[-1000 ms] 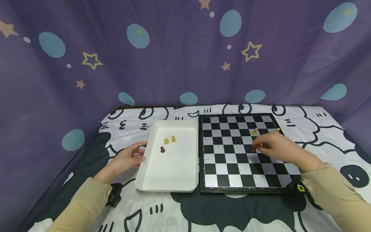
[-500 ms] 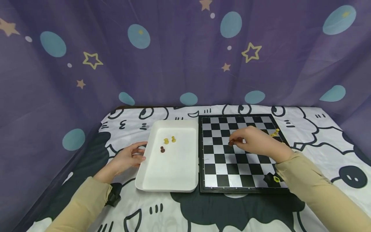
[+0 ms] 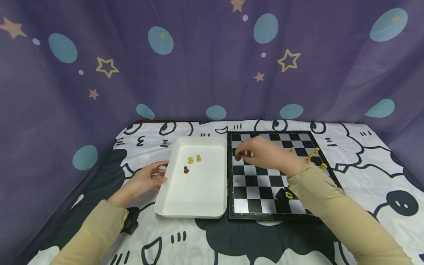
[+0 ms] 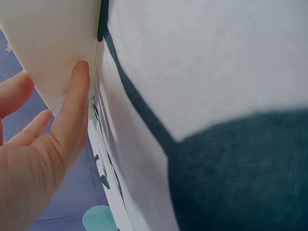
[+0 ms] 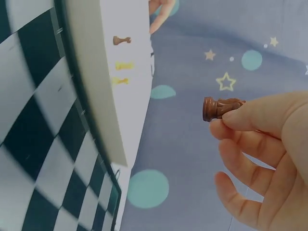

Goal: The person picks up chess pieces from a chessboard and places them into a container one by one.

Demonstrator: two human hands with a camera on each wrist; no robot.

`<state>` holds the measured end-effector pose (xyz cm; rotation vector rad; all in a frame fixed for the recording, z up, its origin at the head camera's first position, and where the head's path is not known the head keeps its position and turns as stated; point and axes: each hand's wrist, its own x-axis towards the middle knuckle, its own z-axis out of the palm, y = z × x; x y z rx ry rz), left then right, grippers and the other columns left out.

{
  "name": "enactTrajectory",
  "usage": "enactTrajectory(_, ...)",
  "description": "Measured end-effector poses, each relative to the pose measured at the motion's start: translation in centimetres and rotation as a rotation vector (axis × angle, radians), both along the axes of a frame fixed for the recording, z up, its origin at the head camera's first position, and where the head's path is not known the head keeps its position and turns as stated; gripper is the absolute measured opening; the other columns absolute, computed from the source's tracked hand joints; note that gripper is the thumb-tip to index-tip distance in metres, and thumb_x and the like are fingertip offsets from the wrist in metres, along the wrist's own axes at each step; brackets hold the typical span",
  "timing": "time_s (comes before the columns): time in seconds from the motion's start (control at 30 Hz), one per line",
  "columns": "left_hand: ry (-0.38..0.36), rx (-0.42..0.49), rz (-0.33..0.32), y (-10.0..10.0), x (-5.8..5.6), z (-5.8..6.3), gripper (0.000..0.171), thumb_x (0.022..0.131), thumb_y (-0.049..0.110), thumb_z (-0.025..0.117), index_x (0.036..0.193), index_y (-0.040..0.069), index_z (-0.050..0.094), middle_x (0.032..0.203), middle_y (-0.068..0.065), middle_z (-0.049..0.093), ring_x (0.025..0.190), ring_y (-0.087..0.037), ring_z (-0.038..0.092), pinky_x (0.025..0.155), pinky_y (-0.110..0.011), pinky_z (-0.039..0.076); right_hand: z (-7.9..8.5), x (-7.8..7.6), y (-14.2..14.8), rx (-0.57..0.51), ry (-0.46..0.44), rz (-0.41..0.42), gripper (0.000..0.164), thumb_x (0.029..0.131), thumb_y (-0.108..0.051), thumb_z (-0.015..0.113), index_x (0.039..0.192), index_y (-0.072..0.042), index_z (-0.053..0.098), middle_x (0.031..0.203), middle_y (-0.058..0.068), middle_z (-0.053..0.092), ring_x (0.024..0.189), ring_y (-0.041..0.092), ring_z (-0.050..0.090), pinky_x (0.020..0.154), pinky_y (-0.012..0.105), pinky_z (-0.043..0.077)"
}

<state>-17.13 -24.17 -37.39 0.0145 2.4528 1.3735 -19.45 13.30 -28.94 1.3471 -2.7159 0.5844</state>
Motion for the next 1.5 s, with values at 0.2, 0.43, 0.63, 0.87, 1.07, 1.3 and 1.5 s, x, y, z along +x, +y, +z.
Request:
enactTrajectory(0.2,0.0,-0.009,-0.007,-0.1,-0.2,-0.1,0.064,0.092,0.01,0.062,0.148,0.009,0.03,0.13,-0.026,0.048,0.101,-0.025,0.062,0.079,-0.041,0.056,0.9,-0.4,-2.3,-0.036,-0.033,0.034,0.017,0.088,0.0,0.059,0.093,-0.01,0.071,0.087,-0.003,0.07,0.066,0.006,0.052,0.063,0.024,0.047)
enactTrajectory(0.43,-0.003,0.001,-0.02,-0.3,-0.2,-0.3,0.065,0.092,0.011,0.062,0.148,0.009,0.029,0.13,-0.025,0.048,0.101,-0.024,0.062,0.08,-0.041,0.055,0.8,-1.1,-5.3,-0.004,-0.098,0.028,0.019,0.09,-0.003,0.056,0.093,-0.013,0.071,0.086,-0.008,0.071,0.068,0.007,0.052,0.066,0.024,0.046)
enactTrajectory(0.63,-0.004,-0.001,-0.02,-0.4,0.1,-0.4,0.065,0.092,0.012,0.062,0.148,0.008,0.029,0.13,-0.025,0.048,0.1,-0.024,0.062,0.079,-0.04,0.055,0.2,-2.1,-8.1,0.012,-0.147,0.026,0.02,0.09,-0.003,0.054,0.094,-0.014,0.071,0.088,-0.009,0.071,0.075,0.007,0.056,0.071,0.024,0.047)
enactTrajectory(0.87,0.003,0.014,-0.028,-0.5,0.2,-0.3,0.065,0.093,0.01,0.061,0.148,0.006,0.028,0.129,-0.026,0.048,0.101,-0.024,0.062,0.08,-0.041,0.055,-0.8,-3.1,-10.7,0.004,-0.241,-0.015,0.018,0.091,-0.005,0.057,0.096,-0.012,0.072,0.091,-0.003,0.071,0.077,0.011,0.057,0.073,0.024,0.047)
enactTrajectory(1.07,0.008,0.022,-0.038,-0.4,0.1,-0.3,0.065,0.092,0.011,0.061,0.148,0.006,0.028,0.128,-0.026,0.048,0.1,-0.023,0.062,0.08,-0.041,0.055,-2.3,-3.9,-12.1,0.018,-0.294,-0.007,0.018,0.091,-0.007,0.057,0.099,-0.012,0.072,0.094,-0.001,0.071,0.088,0.013,0.062,0.078,0.024,0.049)
enactTrajectory(1.3,0.013,0.038,-0.049,-0.4,-0.1,-0.2,0.065,0.092,0.01,0.061,0.148,0.006,0.028,0.128,-0.027,0.048,0.1,-0.024,0.062,0.081,-0.042,0.055,-3.6,-4.7,-12.4,-0.005,-0.333,-0.006,0.016,0.09,-0.006,0.059,0.096,-0.011,0.073,0.09,-0.001,0.072,0.085,0.012,0.063,0.076,0.021,0.049)
enactTrajectory(1.5,0.01,0.038,-0.053,-0.5,-0.2,-0.2,0.066,0.092,0.012,0.062,0.148,0.005,0.028,0.129,-0.027,0.047,0.1,-0.023,0.062,0.081,-0.042,0.055,-4.7,-5.1,-13.0,0.01,-0.367,-0.03,0.016,0.089,-0.005,0.06,0.094,-0.011,0.073,0.089,-0.001,0.072,0.081,0.011,0.062,0.072,0.02,0.047)
